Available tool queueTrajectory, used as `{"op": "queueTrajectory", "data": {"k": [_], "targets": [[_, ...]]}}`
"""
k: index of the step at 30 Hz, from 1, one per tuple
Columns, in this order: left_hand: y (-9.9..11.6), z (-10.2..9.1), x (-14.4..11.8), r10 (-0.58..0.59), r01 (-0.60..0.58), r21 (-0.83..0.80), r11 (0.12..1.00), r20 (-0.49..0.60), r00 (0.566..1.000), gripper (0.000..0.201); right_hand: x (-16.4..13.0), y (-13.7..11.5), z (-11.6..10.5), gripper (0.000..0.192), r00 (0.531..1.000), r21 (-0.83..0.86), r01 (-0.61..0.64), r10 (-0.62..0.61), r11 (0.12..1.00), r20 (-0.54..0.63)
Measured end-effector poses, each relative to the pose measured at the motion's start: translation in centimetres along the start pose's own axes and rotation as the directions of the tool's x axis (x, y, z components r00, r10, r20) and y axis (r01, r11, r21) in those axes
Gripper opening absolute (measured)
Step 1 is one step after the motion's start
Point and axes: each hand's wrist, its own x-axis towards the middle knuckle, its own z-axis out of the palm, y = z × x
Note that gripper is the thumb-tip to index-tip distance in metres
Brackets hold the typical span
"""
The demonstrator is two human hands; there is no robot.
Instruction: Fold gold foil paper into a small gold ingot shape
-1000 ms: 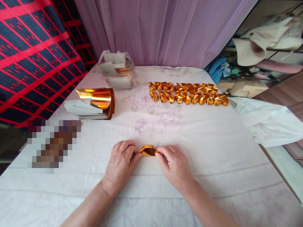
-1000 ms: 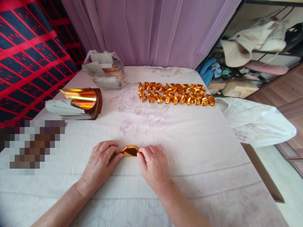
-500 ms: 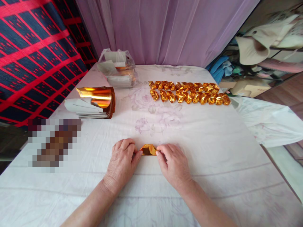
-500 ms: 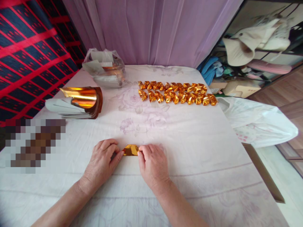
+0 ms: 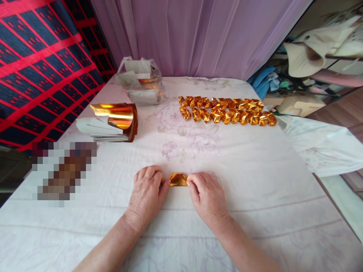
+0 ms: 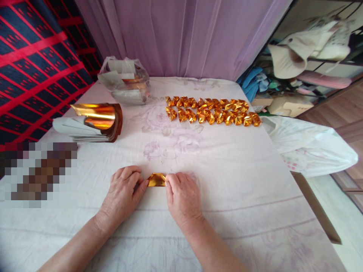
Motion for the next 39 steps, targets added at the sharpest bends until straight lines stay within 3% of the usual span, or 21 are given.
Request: {"op": "queueTrajectory", "data": {"k": [28, 39], "targets": [[-0.26, 0.25, -0.21, -0.002, 0.001, -0.026, 1.0, -0.03, 1.0, 0.008, -0.3, 0.25, 0.38, 0.019, 1.0, -0.045, 0.007, -0.007, 0.999, 0.002], [-0.51, 0.4, 0.16, -0.034, 0.033, -0.075, 0.997, -0.021, 0.999, 0.008, -0.19, -0.04, 0.11, 0.021, 0.992, -0.167, 0.127, -0.127, 0.978, 0.008]]}}
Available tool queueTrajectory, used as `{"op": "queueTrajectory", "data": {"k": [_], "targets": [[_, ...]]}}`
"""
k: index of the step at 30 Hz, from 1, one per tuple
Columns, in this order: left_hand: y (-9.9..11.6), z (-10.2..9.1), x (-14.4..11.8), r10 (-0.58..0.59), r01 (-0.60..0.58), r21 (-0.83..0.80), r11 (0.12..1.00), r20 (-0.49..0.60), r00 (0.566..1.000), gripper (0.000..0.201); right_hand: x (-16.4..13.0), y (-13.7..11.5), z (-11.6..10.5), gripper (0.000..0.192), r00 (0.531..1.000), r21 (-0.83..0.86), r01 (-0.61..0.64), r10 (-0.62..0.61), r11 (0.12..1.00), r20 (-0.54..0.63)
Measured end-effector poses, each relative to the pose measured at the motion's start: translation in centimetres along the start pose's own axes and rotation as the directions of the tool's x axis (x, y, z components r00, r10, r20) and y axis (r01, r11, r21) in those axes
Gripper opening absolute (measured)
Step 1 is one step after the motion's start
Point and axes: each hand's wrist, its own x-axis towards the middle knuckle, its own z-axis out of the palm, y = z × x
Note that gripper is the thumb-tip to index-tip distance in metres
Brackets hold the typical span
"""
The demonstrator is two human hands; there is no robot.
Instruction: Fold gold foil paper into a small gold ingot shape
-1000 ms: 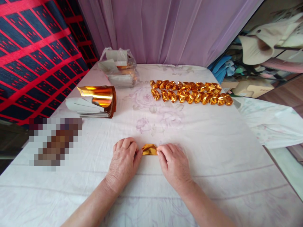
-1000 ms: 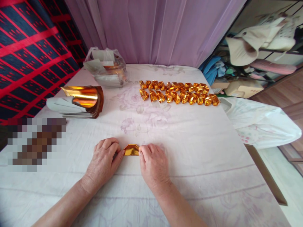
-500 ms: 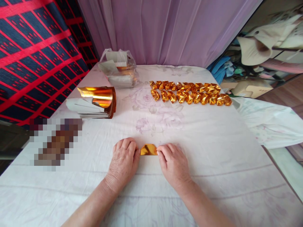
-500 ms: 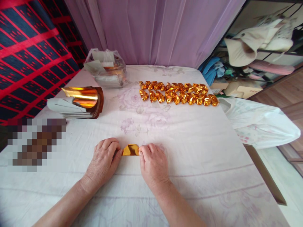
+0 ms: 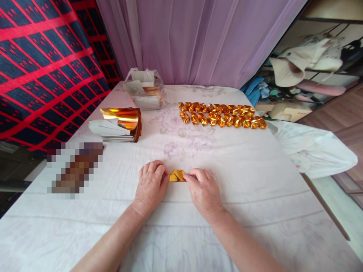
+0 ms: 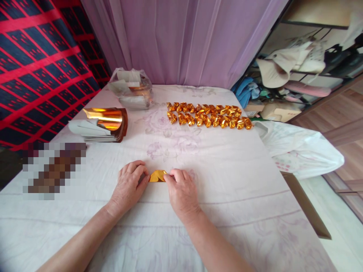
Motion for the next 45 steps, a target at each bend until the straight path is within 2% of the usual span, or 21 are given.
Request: {"op": "queueTrajectory", "data": {"k": [5, 9, 14, 19, 26, 32, 35, 41, 45], "targets": [[-0.2, 0.0, 0.1, 0.038, -0.038, 0.0, 0.999, 0.004, 0.999, 0.02, 0.2, 0.0, 0.2, 0.02, 0.995, -0.041, 0.091, -0.09, 0.995, 0.031], [-0.3, 0.1, 0.0, 0.046, -0.046, 0.003, 0.999, -0.008, 0.999, 0.021, 0.2, 0.2, 0.4, 0.022, 0.992, -0.05, 0.112, -0.108, 0.992, 0.067], [-0.6, 0.3, 0.0, 0.059, -0.059, -0.004, 0.998, -0.029, 0.998, 0.021, 0.6, -0.3, 0.1, 0.031, 0.987, -0.133, 0.088, -0.068, 0.987, 0.148], [-1.3, 0.5, -0.3, 0.127, -0.13, -0.055, 0.99, -0.054, 0.99, 0.022, 1.5, -1.1, -0.6, 0.043, 0.961, -0.172, 0.063, -0.013, 0.983, 0.278], [-2.2, 0.3, -0.7, 0.148, -0.153, -0.076, 0.985, -0.065, 0.987, 0.019, 2.3, -1.7, -1.2, 0.037, 0.936, -0.188, 0.052, 0.018, 0.981, 0.351], [-1.8, -0.8, -0.9, 0.166, -0.168, -0.043, 0.985, -0.043, 0.985, 0.018, 3.1, -2.7, -2.0, 0.033, 0.904, -0.255, 0.072, 0.045, 0.964, 0.425], [-1.5, -1.4, -1.0, 0.179, -0.179, -0.012, 0.984, -0.028, 0.983, 0.018, 3.2, -2.9, -2.2, 0.034, 0.896, -0.279, 0.094, 0.04, 0.956, 0.441], [-1.6, -1.5, -1.1, 0.189, -0.188, 0.032, 0.982, -0.016, 0.982, 0.02, 2.7, -2.6, -2.0, 0.048, 0.901, -0.287, 0.127, 0.011, 0.949, 0.435], [-1.7, -1.4, -1.1, 0.202, -0.201, 0.052, 0.978, -0.012, 0.979, 0.02, 3.0, -2.6, -1.9, 0.046, 0.898, -0.285, 0.141, -0.001, 0.948, 0.441]]}}
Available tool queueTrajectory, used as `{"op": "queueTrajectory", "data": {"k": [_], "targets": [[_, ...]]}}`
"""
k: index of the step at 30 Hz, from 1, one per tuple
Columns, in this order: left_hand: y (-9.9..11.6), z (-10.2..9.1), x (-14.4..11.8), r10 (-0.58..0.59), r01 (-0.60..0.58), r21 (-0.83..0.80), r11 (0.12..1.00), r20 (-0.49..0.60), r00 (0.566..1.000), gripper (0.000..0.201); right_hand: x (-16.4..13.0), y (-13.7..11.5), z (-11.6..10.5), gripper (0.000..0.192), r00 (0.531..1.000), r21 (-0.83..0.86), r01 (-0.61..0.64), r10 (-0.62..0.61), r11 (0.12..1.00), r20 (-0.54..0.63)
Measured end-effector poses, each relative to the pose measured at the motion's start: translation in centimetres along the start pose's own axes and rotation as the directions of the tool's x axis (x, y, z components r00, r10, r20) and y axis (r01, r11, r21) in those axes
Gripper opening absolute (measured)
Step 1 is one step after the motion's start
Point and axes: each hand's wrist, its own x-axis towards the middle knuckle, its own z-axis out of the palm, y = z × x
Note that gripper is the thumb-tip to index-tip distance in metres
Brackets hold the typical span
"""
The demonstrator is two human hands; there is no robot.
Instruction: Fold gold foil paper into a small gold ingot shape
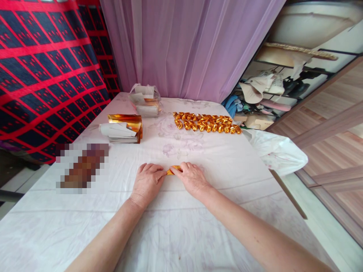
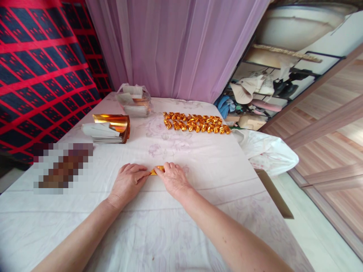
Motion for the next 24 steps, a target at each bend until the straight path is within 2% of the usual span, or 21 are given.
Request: {"op": "queueTrajectory", "data": {"k": [4, 9, 12, 19, 24], "targets": [[-0.09, -0.03, -0.07, 0.009, -0.009, 0.015, 1.0, 0.005, 1.0, 0.02, 0.07, -0.06, 0.02, 0.045, 0.999, -0.061, 0.037, -0.037, 0.997, 0.0], [-0.16, -0.11, -0.21, 0.007, -0.008, 0.027, 1.0, 0.02, 1.0, 0.023, -0.23, -0.16, 0.49, 0.059, 0.993, -0.141, 0.096, -0.104, 0.985, -0.047], [-0.19, -0.1, -0.25, 0.005, -0.005, 0.03, 1.0, 0.027, 1.0, 0.023, -0.18, -0.18, 0.53, 0.057, 0.991, -0.146, 0.116, -0.124, 0.983, -0.045], [-0.4, 0.24, -0.36, -0.003, 0.002, 0.033, 0.999, 0.027, 1.0, 0.023, -0.11, 0.12, 0.35, 0.05, 0.997, -0.029, 0.068, -0.07, 0.997, -0.042], [-0.58, 0.33, -0.4, 0.002, -0.003, 0.047, 0.999, 0.021, 1.0, 0.022, -0.1, 0.62, 0.42, 0.044, 0.999, 0.076, -0.009, 0.006, 0.997, 0.035]]}}
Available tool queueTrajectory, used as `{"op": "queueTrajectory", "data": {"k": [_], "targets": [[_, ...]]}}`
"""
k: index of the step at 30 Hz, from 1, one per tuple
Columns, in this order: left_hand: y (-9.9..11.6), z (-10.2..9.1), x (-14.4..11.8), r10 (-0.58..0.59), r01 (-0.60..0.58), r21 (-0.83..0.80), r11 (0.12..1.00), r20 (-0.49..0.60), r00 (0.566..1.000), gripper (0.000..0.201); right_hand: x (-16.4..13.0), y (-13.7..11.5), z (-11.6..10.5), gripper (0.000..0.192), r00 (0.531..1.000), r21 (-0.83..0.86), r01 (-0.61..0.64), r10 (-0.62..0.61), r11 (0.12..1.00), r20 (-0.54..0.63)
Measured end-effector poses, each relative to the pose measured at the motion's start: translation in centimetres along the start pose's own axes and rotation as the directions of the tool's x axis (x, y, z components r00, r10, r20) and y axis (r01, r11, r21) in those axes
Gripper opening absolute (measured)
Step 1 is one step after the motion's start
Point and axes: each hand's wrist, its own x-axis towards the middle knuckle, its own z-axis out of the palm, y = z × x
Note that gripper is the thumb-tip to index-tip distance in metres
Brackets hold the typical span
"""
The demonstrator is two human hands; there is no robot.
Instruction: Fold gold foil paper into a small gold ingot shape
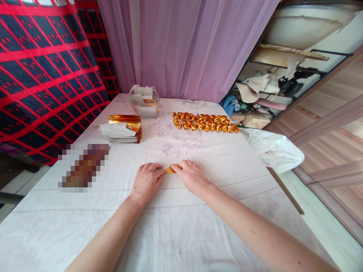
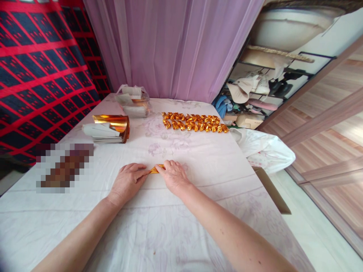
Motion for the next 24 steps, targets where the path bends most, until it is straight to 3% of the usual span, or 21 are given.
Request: {"op": "queueTrajectory", "data": {"k": [11, 18, 24], "targets": [[2.2, -0.8, 0.2, 0.11, -0.11, 0.11, 0.988, 0.012, 0.994, 0.019, 0.3, 1.9, 2.2, 0.044, 0.985, 0.262, 0.024, 0.022, 0.965, -0.17], [1.9, -0.4, 0.1, 0.125, -0.123, 0.136, 0.983, -0.004, 0.992, 0.021, 0.2, 1.0, 3.3, 0.022, 0.929, 0.412, -0.075, 0.214, 0.908, -0.302], [2.0, -0.4, 0.1, 0.131, -0.126, 0.154, 0.98, -0.021, 0.991, 0.021, 0.5, 0.2, 3.4, 0.019, 0.906, 0.411, -0.152, 0.293, 0.899, -0.306]]}}
